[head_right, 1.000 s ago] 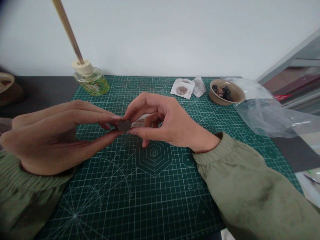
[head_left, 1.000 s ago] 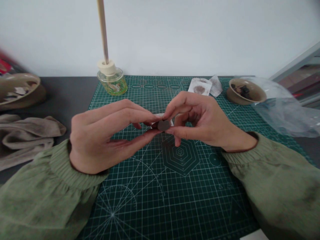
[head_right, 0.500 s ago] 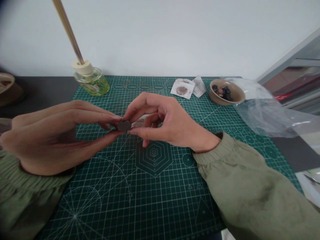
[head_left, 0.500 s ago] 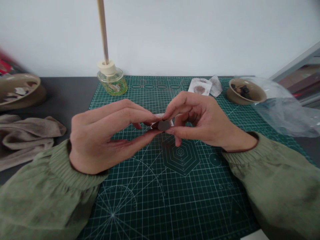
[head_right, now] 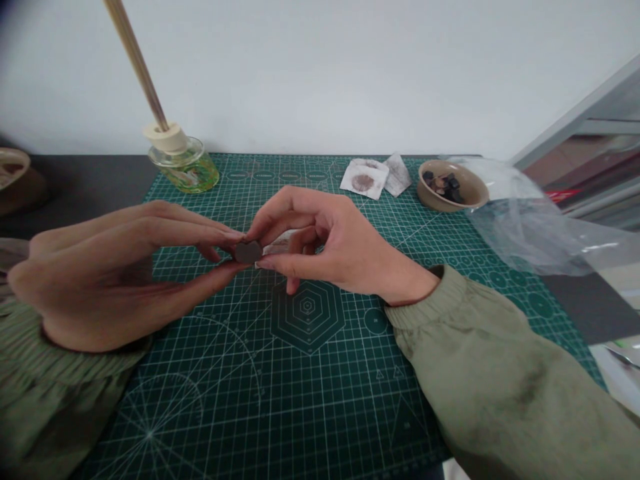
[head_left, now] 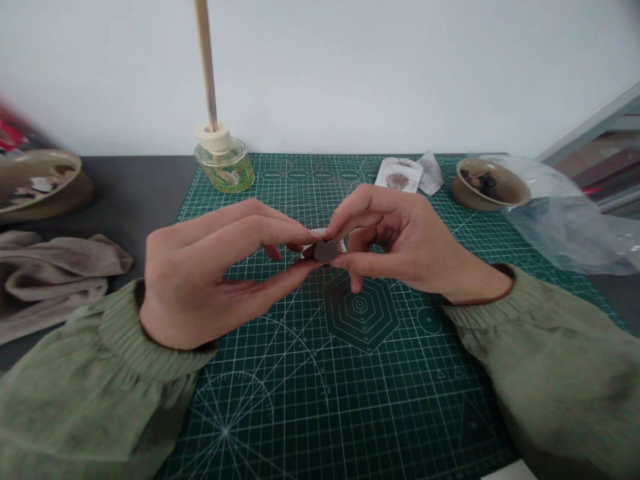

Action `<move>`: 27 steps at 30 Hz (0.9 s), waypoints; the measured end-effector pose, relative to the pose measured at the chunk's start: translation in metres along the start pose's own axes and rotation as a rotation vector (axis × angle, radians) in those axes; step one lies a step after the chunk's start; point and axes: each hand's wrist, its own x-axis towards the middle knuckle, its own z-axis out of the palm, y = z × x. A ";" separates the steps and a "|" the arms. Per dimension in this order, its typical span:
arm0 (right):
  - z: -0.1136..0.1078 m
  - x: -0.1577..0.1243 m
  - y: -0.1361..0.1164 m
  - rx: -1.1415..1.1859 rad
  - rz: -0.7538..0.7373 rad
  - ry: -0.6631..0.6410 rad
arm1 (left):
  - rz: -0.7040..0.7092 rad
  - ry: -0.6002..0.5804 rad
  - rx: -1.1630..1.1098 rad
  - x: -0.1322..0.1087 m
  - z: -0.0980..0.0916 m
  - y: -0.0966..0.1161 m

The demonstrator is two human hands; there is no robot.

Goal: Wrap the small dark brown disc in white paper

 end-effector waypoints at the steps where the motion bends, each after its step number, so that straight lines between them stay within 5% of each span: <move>1: 0.000 0.000 0.000 -0.002 -0.005 -0.001 | 0.002 -0.001 0.006 0.000 0.000 0.000; 10: -0.002 0.000 0.001 -0.140 -0.003 0.059 | -0.093 -0.063 0.026 0.003 -0.002 0.006; 27: -0.007 -0.002 0.004 -0.138 -0.006 0.039 | -0.053 -0.044 0.054 0.006 -0.003 0.011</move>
